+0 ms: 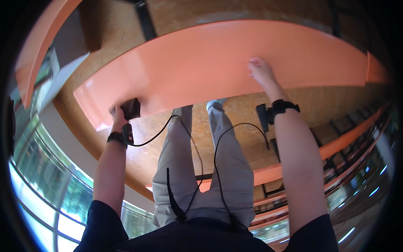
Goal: Cleaning long orange dining tables with a cloth.
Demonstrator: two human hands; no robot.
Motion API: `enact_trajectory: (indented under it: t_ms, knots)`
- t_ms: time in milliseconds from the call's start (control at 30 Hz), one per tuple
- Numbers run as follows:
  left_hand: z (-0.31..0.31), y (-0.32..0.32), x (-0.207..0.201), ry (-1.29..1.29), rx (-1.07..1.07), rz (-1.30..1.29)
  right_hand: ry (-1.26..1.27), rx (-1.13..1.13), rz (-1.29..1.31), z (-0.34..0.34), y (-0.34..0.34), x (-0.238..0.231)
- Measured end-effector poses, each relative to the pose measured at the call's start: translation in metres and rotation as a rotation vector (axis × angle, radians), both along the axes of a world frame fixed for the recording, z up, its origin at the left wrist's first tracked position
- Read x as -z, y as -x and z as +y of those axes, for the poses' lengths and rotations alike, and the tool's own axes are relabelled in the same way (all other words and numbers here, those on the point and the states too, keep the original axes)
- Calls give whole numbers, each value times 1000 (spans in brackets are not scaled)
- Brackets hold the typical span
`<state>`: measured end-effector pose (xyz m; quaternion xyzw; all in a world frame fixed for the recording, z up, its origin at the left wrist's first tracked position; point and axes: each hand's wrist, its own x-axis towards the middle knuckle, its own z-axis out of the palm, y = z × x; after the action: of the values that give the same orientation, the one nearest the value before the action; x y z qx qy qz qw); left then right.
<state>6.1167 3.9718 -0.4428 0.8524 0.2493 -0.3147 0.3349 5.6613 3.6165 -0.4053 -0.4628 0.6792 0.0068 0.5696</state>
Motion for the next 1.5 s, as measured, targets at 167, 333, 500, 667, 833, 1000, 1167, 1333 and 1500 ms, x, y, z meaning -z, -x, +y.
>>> enact_trajectory:
  t_ms: [167, 333, 500, 667, 833, 1000, 1167, 1333, 1500]
  knots:
    - [-5, -57, -52, -141, 1044, -548, -48, -242, 73, -1, -87, -13]
    - [-37, -61, -51, 24, 1108, -573, -79, -365, -149, 66, -221, -28]
    - [-60, -8, -31, 82, 992, -534, 26, -652, -188, 134, -299, -52]
    - [-105, 40, -47, 13, 1074, -446, 372, -834, -43, 117, -261, -42]
    - [-119, 45, -34, 34, 1084, -634, 774, -912, 352, 61, -149, -22]
    - [-145, 49, -25, -131, 1101, -769, 732, -858, 385, 20, -19, -25]
    - [-208, 119, -26, -14, 1310, -786, 755, -780, 450, 21, 92, -32]
    - [-268, 257, -57, 197, 1434, -452, 685, -735, 335, 41, 144, -34]
    - [-280, 340, -60, 296, 1752, -376, 635, -601, 295, 48, 127, -30]
